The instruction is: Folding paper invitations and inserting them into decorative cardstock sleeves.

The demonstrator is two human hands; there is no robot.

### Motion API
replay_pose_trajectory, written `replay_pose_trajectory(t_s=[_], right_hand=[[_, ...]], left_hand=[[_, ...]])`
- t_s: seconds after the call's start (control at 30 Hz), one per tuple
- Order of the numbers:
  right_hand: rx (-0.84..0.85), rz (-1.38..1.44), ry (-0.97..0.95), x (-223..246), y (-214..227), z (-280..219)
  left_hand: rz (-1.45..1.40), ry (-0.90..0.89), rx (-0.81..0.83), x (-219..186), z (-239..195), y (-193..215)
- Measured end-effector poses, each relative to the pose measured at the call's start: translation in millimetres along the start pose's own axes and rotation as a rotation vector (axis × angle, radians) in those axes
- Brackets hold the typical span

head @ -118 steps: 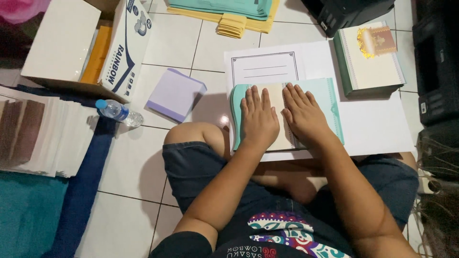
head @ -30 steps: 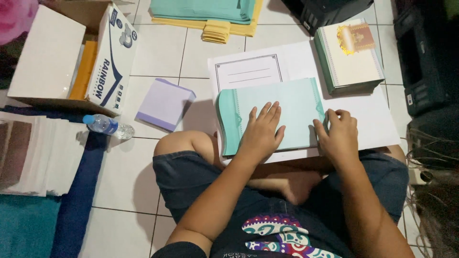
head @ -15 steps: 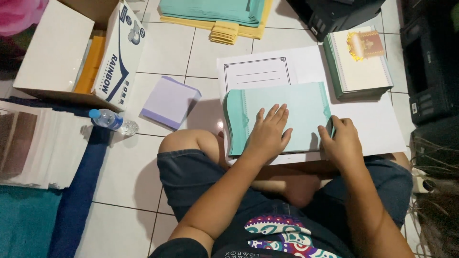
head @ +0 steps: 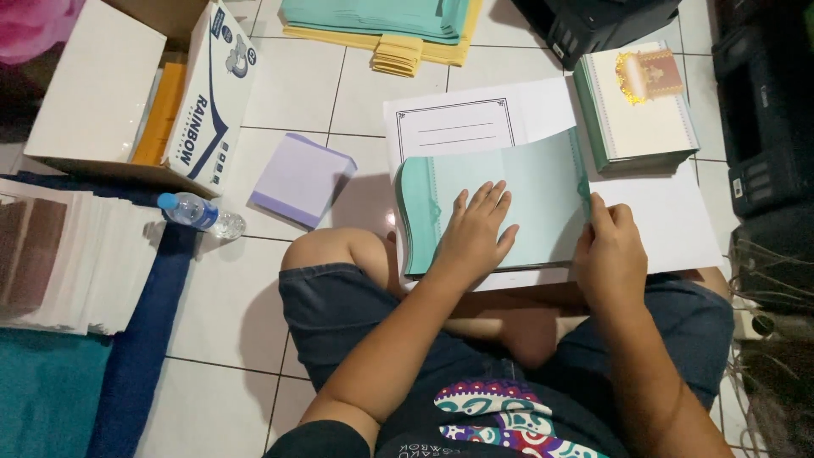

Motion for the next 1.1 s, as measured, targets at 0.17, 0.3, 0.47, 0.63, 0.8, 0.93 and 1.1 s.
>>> replay_pose_trajectory(t_s=[0.17,0.3,0.47,0.63,0.8,0.93,1.1], right_hand=[[0.01,0.424,-0.006,10.5,3.7,-0.7],[0.179,1.413,-0.335,-57.0,-73.3,-2.1],[0.379,1.155,-0.109,-4.5,-71.8,-9.3],[0.284,0.502,0.345,45.9,-61.4,-13.1],[0.076,0.236,0.426,52.9,-58.7,-12.2],[0.061,0.241,0.429,53.6,-59.7,-13.2],[0.178,0.099,0.388,53.0,-68.5,-12.4]], left_hand=[[-0.005,-0.01,-0.024,3.5,0.3,-4.0],[-0.021,-0.007,-0.035,4.1,0.4,0.5],[-0.105,0.025,0.034,2.8,2.8,14.7],[-1.408,0.745,-0.021,39.6,-15.7,-0.8],[-1.128,0.591,-0.257,110.6,-12.1,6.5],[-0.299,0.205,-0.531,38.6,-10.9,57.1],[0.048,0.216,0.029,17.0,-3.9,22.9]])
Point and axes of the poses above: each hand's wrist, its own z-axis towards the middle knuckle, its own y-axis out of the back of the hand, x = y × z, the point moved 8 cm from there along z, towards the middle knuckle, and after that the axes turned 3 degrees about z, right-handed, at the moved point
